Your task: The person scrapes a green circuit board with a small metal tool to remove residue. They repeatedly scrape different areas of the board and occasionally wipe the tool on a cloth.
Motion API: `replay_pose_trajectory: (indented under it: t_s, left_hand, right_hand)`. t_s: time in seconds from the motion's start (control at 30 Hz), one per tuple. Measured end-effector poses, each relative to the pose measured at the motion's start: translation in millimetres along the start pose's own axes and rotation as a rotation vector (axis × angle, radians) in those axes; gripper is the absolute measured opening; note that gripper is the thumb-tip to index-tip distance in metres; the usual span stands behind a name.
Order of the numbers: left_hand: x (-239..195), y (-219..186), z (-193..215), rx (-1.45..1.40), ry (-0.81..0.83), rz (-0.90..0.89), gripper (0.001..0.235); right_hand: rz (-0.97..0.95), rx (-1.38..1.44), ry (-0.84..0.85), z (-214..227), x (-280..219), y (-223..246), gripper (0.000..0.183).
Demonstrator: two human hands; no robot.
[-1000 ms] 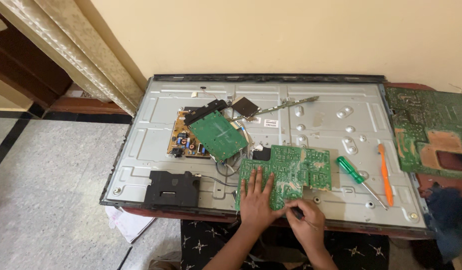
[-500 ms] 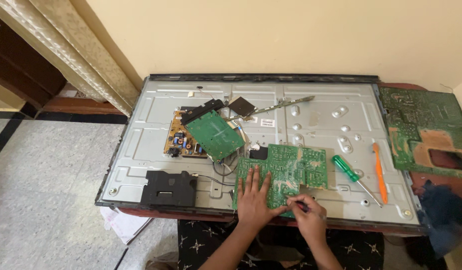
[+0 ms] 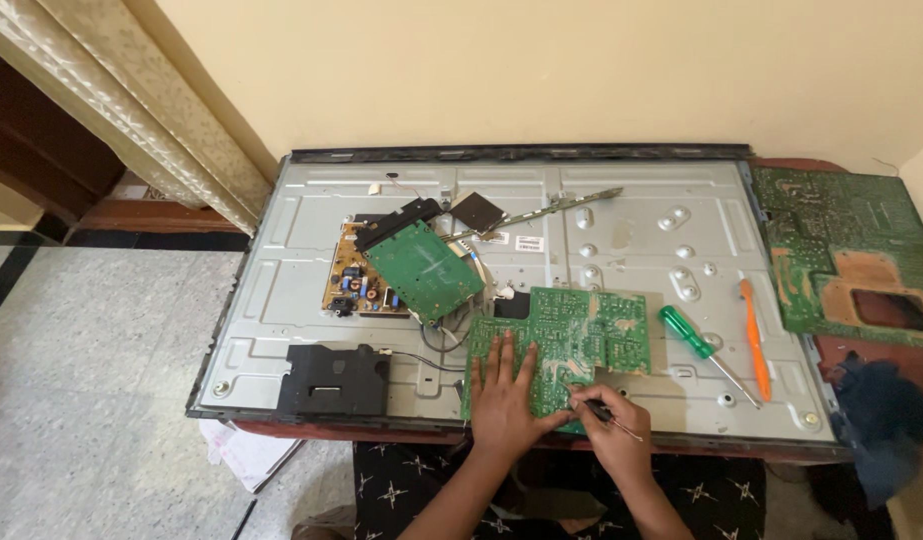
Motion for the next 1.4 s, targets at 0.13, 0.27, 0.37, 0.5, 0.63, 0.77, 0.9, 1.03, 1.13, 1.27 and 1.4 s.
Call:
replay_pose_trajectory:
  t_s: [0.13,0.27,0.37,0.5,0.63,0.77,0.9,1.03,1.13,1.27,1.4]
  left_hand:
    - [0.4,1.5,-1.7,0.025,-0.027,-0.003,0.116]
    - [3.9,1.7,-3.1,0.068,-0.002,-0.013,0.12]
    - [5.9,0.9,-3.2,0.072,0.047,-0.003,0.122]
    - [0.5,1.3,-1.3,0.062,0.009,-0.011,0.118]
    - [2.6,-0.2,2.7,0.061,-0.003,-0.018,0.118]
    - [2.2,-1.7,4.4,0.067,0.009,-0.01,0.118]
    - [2.4,-1.7,6.5,0.083,0.033,0.001,0.119]
    - [3.0,-2.5,6.5,0.112,0.083,0.018,0.123]
    - [4.8,-1.1,4.8,0.129,0.13,0.056,0.131]
    - [7.9,-1.2,2.0,0.191,0.131,0.057,0.142]
    - [7.6,-1.2,0.1,0.187,0.176,0.092,0.144]
  right_hand:
    - [0.133,-0.051,-0.03,-3.9,-2.9,7.1,0.009]
    - [0.198,-0.133,0.043,0.7,-2.7,5.4,0.011]
    - [-0.014,-0.023,-0.181,43.2,7.3,-17.6,0.013]
    - [0.276,-0.441,-0.454,139.0,38.0,-63.4,0.023]
    - [-0.073,-0.691,-0.431,201.1,71.0,-144.3,0.02]
    - [-0.216,-0.925,-0.363,207.5,90.5,-186.3,0.03]
    - [-0.314,-0.942,-0.335,201.6,95.6,-179.5,0.04]
    - [-0.415,-0.429,-0.313,187.1,69.7,-150.7,0.027]
    - [-0.209,-0.044,-0.101,136.5,31.4,-110.4,0.043]
    - [-0.171,-0.191,0.301,61.2,-24.6,-52.8,0.045]
    - [-0.354,-0.54,0.211,64.6,-18.1,-22.4,0.034]
Point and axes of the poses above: each hand's wrist, its own x-axis towards the middle knuckle, its own z-axis out of the back of the hand, y = z × x, the point moved 3 cm from there along x, towards the middle knuckle, and after that the axes turned 3 degrees about z, right-handed, at the moved point
